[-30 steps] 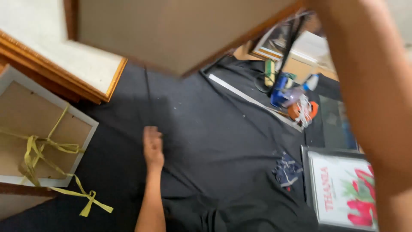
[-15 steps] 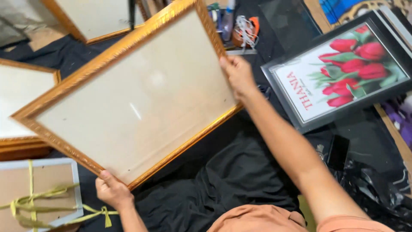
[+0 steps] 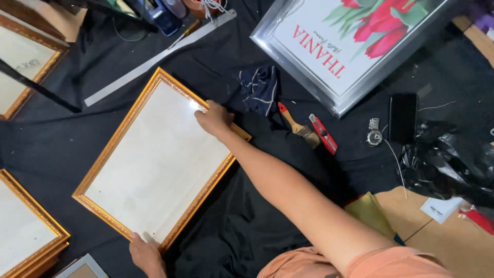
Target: Cleaning the glass of a picture frame by wiping it thoroughly with a cloth on both sides.
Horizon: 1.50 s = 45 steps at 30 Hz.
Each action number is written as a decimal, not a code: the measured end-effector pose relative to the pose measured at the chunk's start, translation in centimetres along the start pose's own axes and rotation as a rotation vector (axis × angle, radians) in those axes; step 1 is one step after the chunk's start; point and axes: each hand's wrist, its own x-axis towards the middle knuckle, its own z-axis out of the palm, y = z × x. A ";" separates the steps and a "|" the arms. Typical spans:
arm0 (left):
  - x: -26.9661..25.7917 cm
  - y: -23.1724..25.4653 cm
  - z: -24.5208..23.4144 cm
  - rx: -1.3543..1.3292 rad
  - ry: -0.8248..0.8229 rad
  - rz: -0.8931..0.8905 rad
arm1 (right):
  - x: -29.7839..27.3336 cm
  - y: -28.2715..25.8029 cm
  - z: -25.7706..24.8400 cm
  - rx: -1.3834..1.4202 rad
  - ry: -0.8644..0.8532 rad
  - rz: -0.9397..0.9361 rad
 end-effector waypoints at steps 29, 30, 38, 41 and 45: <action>-6.2 -1.7 5.2 0.341 0.024 0.430 | 0.6 2.5 -2.9 -0.440 0.280 0.205; -6.4 -1.7 5.5 0.469 -0.019 0.526 | 0.5 2.7 -3.8 -0.447 0.227 0.274; -5.7 -3.8 7.1 0.612 0.028 0.739 | -0.3 3.9 -5.4 -0.429 0.198 0.332; -6.2 -3.5 6.8 0.567 0.026 0.714 | -1.2 3.9 -5.9 -0.406 0.323 0.207; -6.3 -3.2 6.3 0.560 0.060 0.766 | -3.2 3.3 -6.4 0.015 0.565 -0.371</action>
